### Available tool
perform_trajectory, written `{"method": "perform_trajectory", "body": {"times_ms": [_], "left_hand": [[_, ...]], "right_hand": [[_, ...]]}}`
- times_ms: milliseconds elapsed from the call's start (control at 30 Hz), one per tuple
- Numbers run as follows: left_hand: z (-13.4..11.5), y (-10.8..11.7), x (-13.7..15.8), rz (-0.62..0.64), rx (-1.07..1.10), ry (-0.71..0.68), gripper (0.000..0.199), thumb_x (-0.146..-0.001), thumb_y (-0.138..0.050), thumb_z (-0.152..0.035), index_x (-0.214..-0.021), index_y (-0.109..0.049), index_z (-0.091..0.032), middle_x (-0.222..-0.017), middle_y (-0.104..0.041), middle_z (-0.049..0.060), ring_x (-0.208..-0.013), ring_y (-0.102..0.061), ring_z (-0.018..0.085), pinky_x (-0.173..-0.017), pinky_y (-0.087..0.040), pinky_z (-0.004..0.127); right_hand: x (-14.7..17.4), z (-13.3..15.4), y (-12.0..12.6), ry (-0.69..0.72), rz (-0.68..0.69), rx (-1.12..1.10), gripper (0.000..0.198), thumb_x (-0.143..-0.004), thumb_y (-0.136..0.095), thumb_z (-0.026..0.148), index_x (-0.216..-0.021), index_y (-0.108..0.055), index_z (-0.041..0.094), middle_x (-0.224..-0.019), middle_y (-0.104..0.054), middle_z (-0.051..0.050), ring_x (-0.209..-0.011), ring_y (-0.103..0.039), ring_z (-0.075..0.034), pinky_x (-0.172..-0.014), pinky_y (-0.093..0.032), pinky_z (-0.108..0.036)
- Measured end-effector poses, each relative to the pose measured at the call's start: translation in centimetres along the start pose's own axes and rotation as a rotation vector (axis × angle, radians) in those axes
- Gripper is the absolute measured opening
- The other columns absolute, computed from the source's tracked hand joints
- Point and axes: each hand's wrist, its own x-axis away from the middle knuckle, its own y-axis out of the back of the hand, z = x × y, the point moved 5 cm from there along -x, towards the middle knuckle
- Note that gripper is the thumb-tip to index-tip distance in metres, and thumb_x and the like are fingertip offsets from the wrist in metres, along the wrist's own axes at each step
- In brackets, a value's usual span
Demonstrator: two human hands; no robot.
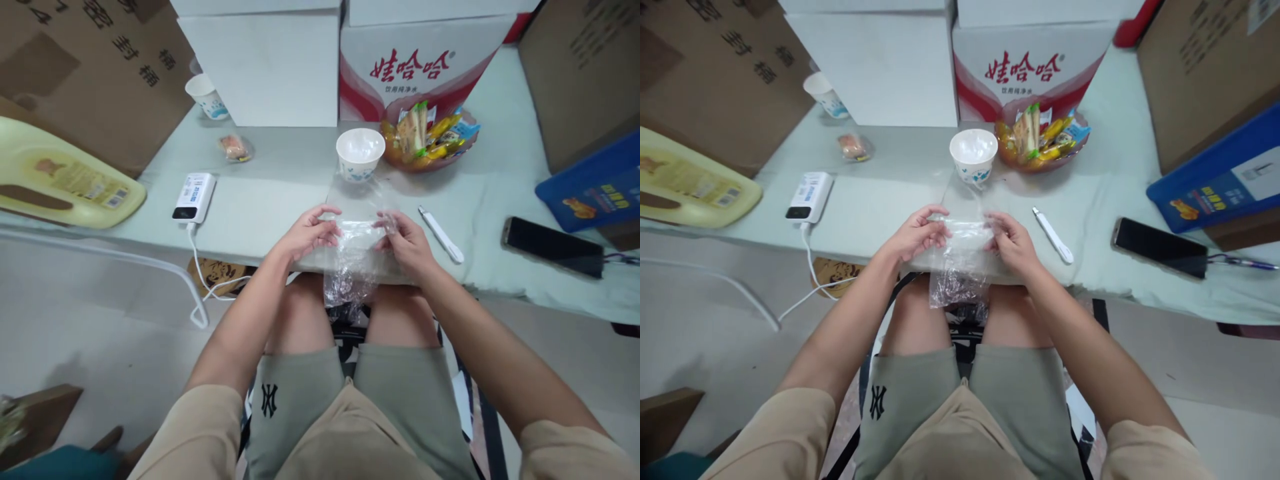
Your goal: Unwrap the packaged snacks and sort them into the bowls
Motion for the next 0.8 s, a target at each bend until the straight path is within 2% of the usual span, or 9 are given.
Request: {"method": "perform_trajectory", "body": {"times_ms": [133, 233, 367, 467, 533, 600, 667, 733, 800], "left_hand": [[0.8, 0.5, -0.4, -0.03, 0.081, -0.05, 0.018, -0.075, -0.073, -0.019, -0.09, -0.063, -0.015, -0.076, -0.071, 0.001, -0.057, -0.064, 0.008, -0.058, -0.048, 0.02], [1.1, 0.7, -0.7, -0.048, 0.084, -0.071, 0.013, -0.07, -0.073, -0.016, -0.082, -0.066, -0.014, -0.077, -0.07, 0.001, -0.061, -0.064, 0.008, -0.062, -0.05, 0.022], [1.3, 0.7, -1.0, -0.048, 0.066, -0.052, 0.013, -0.072, -0.065, -0.025, -0.076, -0.069, -0.013, -0.078, -0.07, 0.006, -0.07, -0.066, 0.013, -0.072, -0.052, 0.028], [1.3, 0.7, -1.0, -0.076, -0.05, -0.11, 0.017, -0.073, -0.066, -0.03, -0.071, -0.067, -0.013, -0.079, -0.069, 0.006, -0.072, -0.062, 0.012, -0.072, -0.049, 0.027], [1.0, 0.7, -0.9, -0.094, -0.136, -0.199, 0.015, -0.066, -0.071, -0.021, -0.076, -0.062, -0.015, -0.08, -0.067, 0.002, -0.071, -0.059, 0.009, -0.068, -0.045, 0.023], [0.5, 0.3, -0.5, -0.062, -0.144, -0.275, 0.03, -0.061, -0.072, -0.013, -0.086, -0.056, -0.018, -0.081, -0.066, -0.002, -0.072, -0.059, 0.008, -0.066, -0.043, 0.022], [-0.2, -0.2, 0.1, -0.003, -0.093, -0.316, 0.044, -0.06, -0.071, -0.01, -0.097, -0.051, -0.022, -0.081, -0.065, -0.005, -0.071, -0.06, 0.007, -0.067, -0.044, 0.021], [-1.2, -0.5, 0.9, 0.031, -0.066, -0.323, 0.057, -0.059, -0.073, -0.009, -0.108, -0.048, -0.026, -0.082, -0.065, -0.007, -0.07, -0.061, 0.007, -0.069, -0.046, 0.022], [-2.1, -0.5, 1.8, -0.027, -0.061, -0.29, 0.069, -0.059, -0.076, -0.011, -0.119, -0.047, -0.031, -0.09, -0.067, -0.005, -0.071, -0.063, 0.008, -0.07, -0.048, 0.023]], "right_hand": [[-0.1, -0.5, 1.5, 0.112, -0.109, 0.075, 0.016, -0.078, -0.07, 0.04, -0.079, -0.072, 0.024, -0.112, -0.067, -0.005, -0.087, -0.067, -0.019, -0.073, -0.054, -0.034], [-0.2, -0.5, 2.4, 0.182, -0.134, 0.191, 0.011, -0.076, -0.063, 0.026, -0.067, -0.07, 0.022, -0.118, -0.064, -0.006, -0.104, -0.065, -0.023, -0.09, -0.053, -0.044], [0.7, 0.6, 3.1, 0.333, -0.204, 0.305, 0.018, -0.078, -0.054, 0.019, -0.069, -0.068, 0.024, -0.115, -0.063, -0.004, -0.108, -0.064, -0.023, -0.103, -0.048, -0.051], [1.4, 1.5, 2.9, 0.425, -0.224, 0.354, 0.015, -0.082, -0.054, 0.021, -0.089, -0.067, 0.026, -0.115, -0.064, -0.005, -0.115, -0.061, -0.024, -0.107, -0.044, -0.052], [1.3, 1.4, 2.3, 0.4, -0.152, 0.376, 0.03, -0.083, -0.061, 0.031, -0.113, -0.061, 0.028, -0.127, -0.061, -0.007, -0.123, -0.057, -0.027, -0.108, -0.043, -0.053], [0.7, 0.8, 1.7, 0.313, -0.082, 0.339, 0.062, -0.078, -0.071, 0.044, -0.133, -0.047, 0.031, -0.142, -0.053, -0.01, -0.13, -0.053, -0.03, -0.108, -0.043, -0.054], [0.1, 0.2, 1.2, 0.2, -0.01, 0.208, 0.087, -0.069, -0.079, 0.054, -0.142, -0.037, 0.034, -0.146, -0.051, -0.01, -0.13, -0.054, -0.03, -0.106, -0.045, -0.053], [-0.2, -0.1, 0.4, 0.068, 0.099, 0.056, 0.089, -0.063, -0.083, 0.057, -0.138, -0.041, 0.032, -0.132, -0.062, -0.01, -0.118, -0.061, -0.029, -0.099, -0.051, -0.049], [0.0, 0.0, -0.5, -0.06, 0.18, -0.024, 0.072, -0.061, -0.084, 0.053, -0.122, -0.056, 0.027, -0.104, -0.07, -0.007, -0.096, -0.068, -0.026, -0.086, -0.055, -0.045]]}}
